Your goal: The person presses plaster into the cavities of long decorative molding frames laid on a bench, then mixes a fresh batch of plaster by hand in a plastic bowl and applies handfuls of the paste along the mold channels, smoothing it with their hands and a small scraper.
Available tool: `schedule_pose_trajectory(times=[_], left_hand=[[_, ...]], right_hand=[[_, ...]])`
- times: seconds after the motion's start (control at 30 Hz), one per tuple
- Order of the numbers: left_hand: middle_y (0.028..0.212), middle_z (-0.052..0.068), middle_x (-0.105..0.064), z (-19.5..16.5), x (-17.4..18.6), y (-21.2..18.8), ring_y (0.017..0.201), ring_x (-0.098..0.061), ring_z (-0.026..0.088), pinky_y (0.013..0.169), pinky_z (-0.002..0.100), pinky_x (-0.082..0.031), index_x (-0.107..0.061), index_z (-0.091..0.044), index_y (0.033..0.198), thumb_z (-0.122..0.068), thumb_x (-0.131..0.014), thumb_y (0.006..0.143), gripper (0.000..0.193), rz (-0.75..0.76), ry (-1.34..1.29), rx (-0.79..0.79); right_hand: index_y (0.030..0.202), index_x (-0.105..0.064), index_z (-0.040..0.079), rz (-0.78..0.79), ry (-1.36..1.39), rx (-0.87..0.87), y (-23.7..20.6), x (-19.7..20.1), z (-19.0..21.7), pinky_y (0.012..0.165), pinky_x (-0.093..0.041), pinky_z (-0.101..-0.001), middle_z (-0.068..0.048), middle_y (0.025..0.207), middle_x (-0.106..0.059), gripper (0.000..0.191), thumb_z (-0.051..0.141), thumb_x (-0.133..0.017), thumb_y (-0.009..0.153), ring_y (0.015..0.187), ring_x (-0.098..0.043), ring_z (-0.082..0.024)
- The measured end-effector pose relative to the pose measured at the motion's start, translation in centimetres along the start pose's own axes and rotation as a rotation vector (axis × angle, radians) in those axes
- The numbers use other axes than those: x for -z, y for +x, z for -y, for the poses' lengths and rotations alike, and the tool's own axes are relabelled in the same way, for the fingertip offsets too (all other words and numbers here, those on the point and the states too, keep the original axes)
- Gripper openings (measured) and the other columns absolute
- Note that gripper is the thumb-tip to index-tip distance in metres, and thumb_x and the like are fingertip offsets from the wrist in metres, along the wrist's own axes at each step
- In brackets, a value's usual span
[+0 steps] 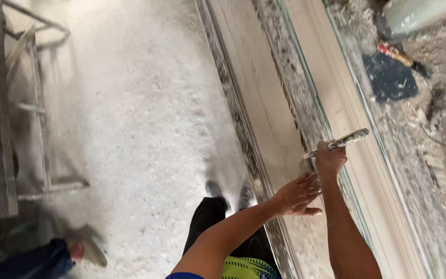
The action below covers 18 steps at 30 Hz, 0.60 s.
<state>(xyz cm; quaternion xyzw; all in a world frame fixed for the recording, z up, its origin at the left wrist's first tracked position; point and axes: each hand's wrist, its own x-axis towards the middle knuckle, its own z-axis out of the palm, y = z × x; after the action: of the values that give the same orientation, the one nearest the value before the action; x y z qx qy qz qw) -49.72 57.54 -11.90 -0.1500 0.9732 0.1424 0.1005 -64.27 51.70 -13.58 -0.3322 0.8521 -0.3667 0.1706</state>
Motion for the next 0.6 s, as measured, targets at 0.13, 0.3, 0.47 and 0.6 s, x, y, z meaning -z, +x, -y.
schedule_pose_trajectory(times=[0.13,0.3,0.47,0.6], left_hand=[[0.163,0.004,-0.035,9.2,1.8,1.0,0.156,-0.017,0.031,0.13,0.047,-0.004,-0.039,-0.015,0.157,-0.073,-0.013,0.097,0.087,-0.057,0.019,-0.042],[0.168,0.003,-0.032,21.0,5.3,1.7,0.158,-0.016,0.031,0.13,0.048,-0.003,-0.037,-0.017,0.159,-0.071,-0.014,0.098,0.085,-0.014,-0.001,-0.059],[0.169,0.007,-0.029,33.1,7.4,2.9,0.156,-0.017,0.032,0.13,0.046,-0.006,-0.033,-0.011,0.161,-0.07,-0.016,0.102,0.085,-0.09,0.096,-0.056],[0.16,0.009,-0.037,41.6,9.1,3.9,0.153,-0.021,0.033,0.128,0.047,-0.009,-0.043,-0.012,0.152,-0.068,-0.024,0.095,0.082,-0.275,-0.089,-0.064]], right_hand=[[0.102,-0.063,-0.006,-0.035,-0.078,-0.046,5.3,-6.0,5.0,0.082,-0.055,-0.0517,-0.025,0.088,-0.071,0.036,0.024,-0.072,0.086,0.084,-0.071,-0.042],[0.101,-0.064,-0.004,-0.043,0.01,-0.248,10.3,-12.8,11.7,0.08,-0.057,-0.0511,-0.025,0.087,-0.073,0.032,0.024,-0.067,0.084,0.082,-0.074,-0.039],[0.097,-0.065,-0.004,-0.079,-0.079,-0.218,16.5,-20.7,17.9,0.073,-0.059,-0.0495,-0.023,0.084,-0.073,0.035,0.027,-0.074,0.082,0.081,-0.075,-0.037],[0.102,-0.065,-0.003,-0.168,-0.056,-0.127,21.8,-26.6,23.0,0.068,-0.059,-0.0519,-0.023,0.086,-0.073,0.036,0.025,-0.073,0.08,0.079,-0.074,-0.04]])
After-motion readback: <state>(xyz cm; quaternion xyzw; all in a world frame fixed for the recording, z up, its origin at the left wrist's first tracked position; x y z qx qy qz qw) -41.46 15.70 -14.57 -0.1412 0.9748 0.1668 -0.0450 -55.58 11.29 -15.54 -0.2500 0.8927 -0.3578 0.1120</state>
